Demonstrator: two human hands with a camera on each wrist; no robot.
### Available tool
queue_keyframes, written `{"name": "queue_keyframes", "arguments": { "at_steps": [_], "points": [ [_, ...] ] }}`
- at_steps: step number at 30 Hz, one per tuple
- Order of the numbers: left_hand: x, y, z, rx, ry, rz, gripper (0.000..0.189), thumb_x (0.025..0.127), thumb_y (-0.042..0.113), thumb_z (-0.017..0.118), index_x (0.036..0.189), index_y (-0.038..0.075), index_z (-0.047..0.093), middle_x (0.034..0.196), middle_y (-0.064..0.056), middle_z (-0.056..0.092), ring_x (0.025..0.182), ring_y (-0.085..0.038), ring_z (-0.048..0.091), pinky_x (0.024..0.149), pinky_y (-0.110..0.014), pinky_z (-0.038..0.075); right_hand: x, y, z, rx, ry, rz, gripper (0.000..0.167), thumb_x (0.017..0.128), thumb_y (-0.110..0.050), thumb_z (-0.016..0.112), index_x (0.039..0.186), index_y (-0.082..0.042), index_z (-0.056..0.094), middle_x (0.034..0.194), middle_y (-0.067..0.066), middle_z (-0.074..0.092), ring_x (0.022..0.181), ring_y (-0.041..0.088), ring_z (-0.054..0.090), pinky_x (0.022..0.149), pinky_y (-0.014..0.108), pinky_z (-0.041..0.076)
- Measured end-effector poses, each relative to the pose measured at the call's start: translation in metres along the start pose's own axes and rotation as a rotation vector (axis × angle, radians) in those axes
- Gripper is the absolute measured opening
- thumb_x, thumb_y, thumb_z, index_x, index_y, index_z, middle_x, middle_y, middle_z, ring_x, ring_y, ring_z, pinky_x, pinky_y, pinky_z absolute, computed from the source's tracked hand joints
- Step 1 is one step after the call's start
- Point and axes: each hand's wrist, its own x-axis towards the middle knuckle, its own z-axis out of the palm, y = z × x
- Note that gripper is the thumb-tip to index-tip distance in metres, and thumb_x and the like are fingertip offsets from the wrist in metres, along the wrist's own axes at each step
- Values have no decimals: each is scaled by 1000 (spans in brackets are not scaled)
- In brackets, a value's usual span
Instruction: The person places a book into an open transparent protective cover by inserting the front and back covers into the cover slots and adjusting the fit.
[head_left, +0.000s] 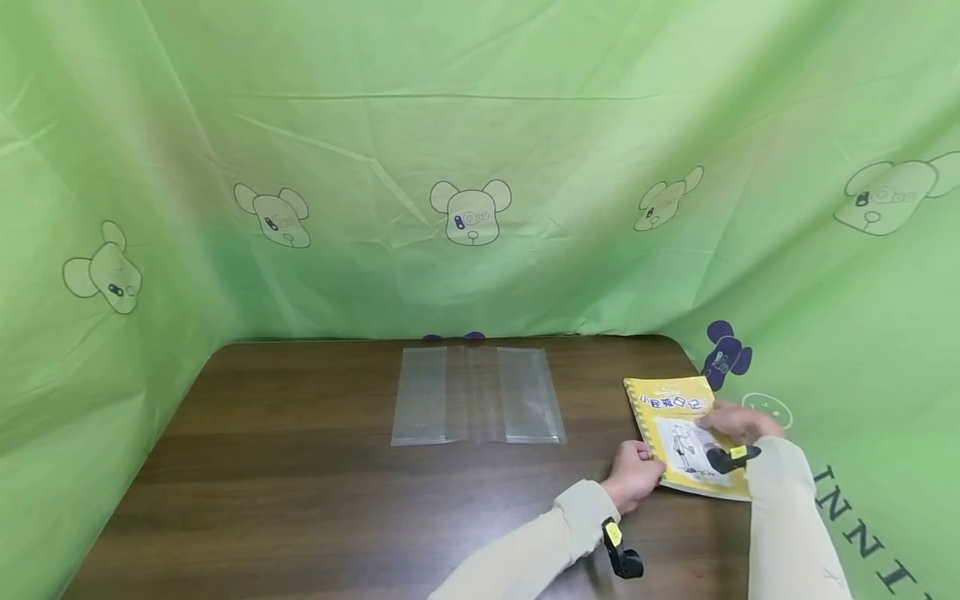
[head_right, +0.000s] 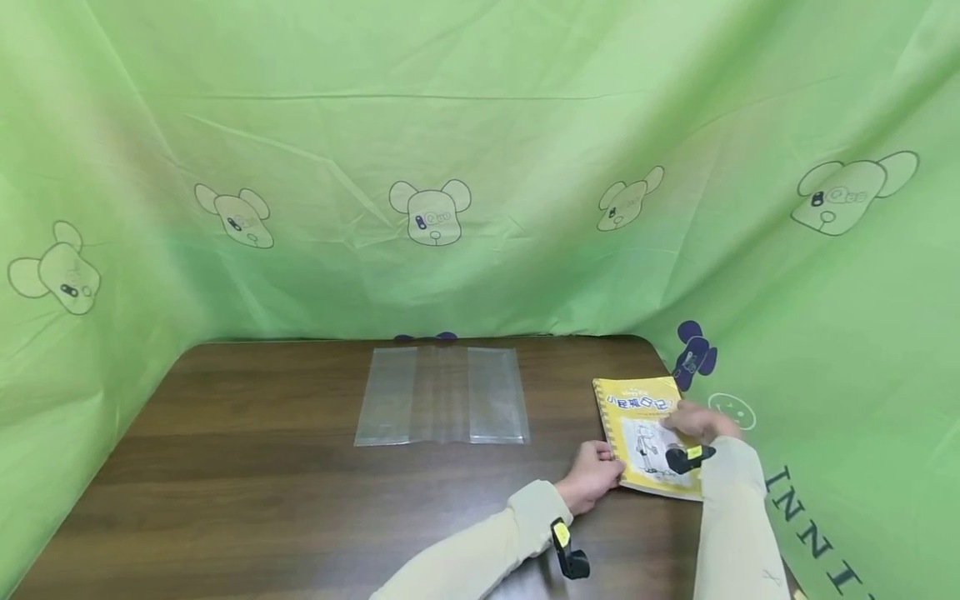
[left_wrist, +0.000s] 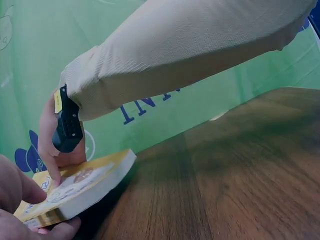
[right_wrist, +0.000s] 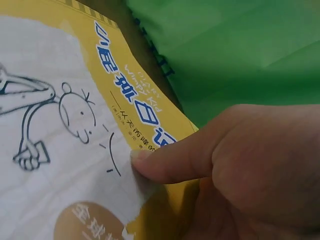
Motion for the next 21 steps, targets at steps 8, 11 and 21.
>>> {"name": "queue_keyframes", "arguments": {
  "at_steps": [8, 11, 21],
  "points": [
    [1, 4, -19, 209, 69, 77, 28, 70, -13, 66, 94, 1, 61, 84, 1, 56, 75, -6, 51, 67, -17, 49, -1, -6, 8, 73, 56, -60, 60, 102, -4, 37, 145, 26, 6, 109, 26, 61, 92, 28, 65, 85, 42, 57],
    [3, 8, -30, 265, 55, 115, 28, 71, -12, 68, 96, 2, 63, 84, 2, 56, 76, -4, 51, 70, -17, 49, -1, -15, 11, 39, 92, -94, 64, 103, -6, 39, 148, 24, 3, 115, 30, 58, 95, 29, 64, 88, 44, 55],
    [11, 28, -75, 509, -23, 265, 11, 77, -5, 68, 85, 1, 66, 78, -3, 59, 73, -4, 48, 69, -16, 46, 1, -51, 30, -123, 264, -215, 68, 103, -14, 55, 150, 22, 21, 123, 37, 58, 92, 27, 67, 80, 33, 55]
  ]
}}
